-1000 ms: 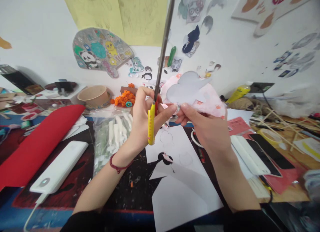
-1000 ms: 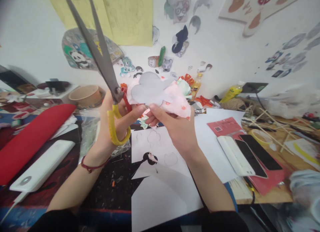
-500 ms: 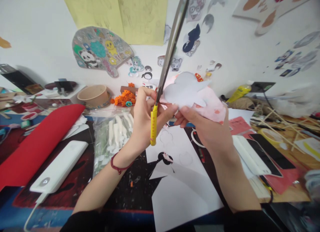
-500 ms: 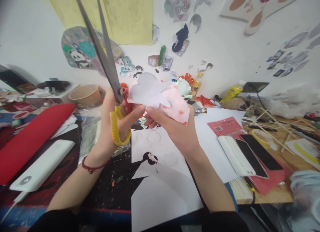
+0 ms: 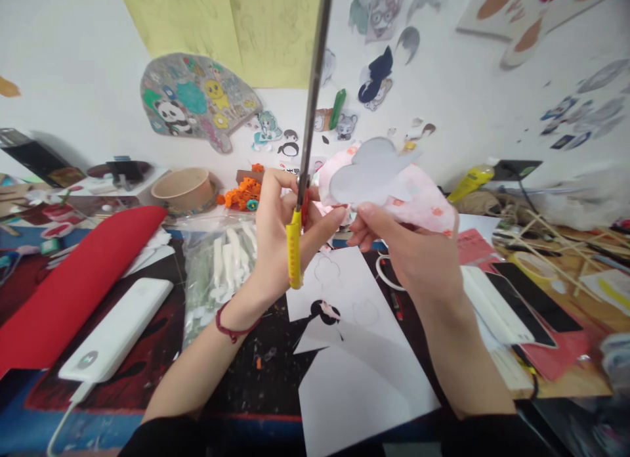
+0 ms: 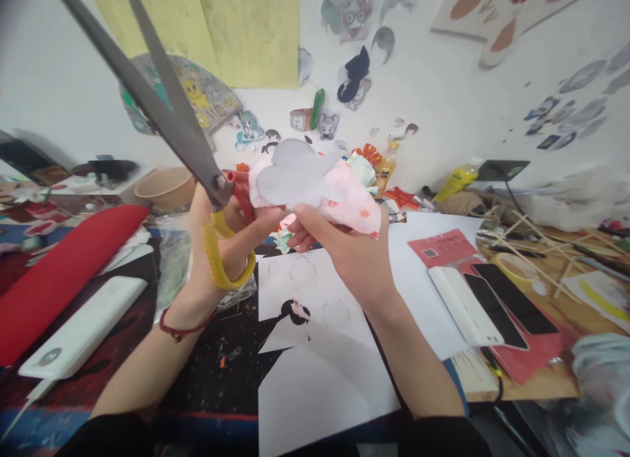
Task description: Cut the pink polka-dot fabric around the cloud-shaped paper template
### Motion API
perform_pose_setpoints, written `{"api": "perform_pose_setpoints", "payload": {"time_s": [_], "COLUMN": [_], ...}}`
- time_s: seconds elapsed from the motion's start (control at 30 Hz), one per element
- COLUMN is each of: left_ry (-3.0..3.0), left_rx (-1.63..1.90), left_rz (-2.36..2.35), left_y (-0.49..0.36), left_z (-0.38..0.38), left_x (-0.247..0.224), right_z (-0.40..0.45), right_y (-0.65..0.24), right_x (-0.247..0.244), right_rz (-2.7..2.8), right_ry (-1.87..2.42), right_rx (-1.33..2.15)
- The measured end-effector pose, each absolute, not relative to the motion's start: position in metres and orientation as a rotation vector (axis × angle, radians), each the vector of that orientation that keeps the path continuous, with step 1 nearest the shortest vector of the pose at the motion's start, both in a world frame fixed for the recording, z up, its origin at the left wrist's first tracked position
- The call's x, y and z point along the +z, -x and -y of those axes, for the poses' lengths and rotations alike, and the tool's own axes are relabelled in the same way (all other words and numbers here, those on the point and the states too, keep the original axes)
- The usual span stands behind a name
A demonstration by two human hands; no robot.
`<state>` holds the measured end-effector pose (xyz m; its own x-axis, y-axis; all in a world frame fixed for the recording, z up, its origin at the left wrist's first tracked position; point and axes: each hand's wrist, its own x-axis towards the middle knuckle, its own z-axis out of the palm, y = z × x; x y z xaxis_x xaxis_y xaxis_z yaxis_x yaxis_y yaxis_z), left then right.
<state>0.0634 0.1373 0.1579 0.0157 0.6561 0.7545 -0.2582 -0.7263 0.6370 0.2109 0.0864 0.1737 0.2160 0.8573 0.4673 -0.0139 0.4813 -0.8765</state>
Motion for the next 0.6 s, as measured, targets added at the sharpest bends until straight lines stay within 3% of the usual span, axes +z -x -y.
{"api": "perform_pose_setpoints", "payload": {"time_s": [0.23,0.6], "left_ry": [-1.738,-1.722], "left_rx": [1.940,1.862], "left_rz": [-0.411,-0.427], "left_y": [-0.0645,-0.0617], "left_z": [-0.1352,-0.1301], "left_x": [0.1551,0.1527], "right_z": [-0.0832,-0.0809], "right_y": [-0.2099,-0.2091], "right_x": [0.1738,0.1750], "right_rz": [1.228,1.242], "right_ry": [0.938,0.936], "right_rx": [0.774,0.770]}}
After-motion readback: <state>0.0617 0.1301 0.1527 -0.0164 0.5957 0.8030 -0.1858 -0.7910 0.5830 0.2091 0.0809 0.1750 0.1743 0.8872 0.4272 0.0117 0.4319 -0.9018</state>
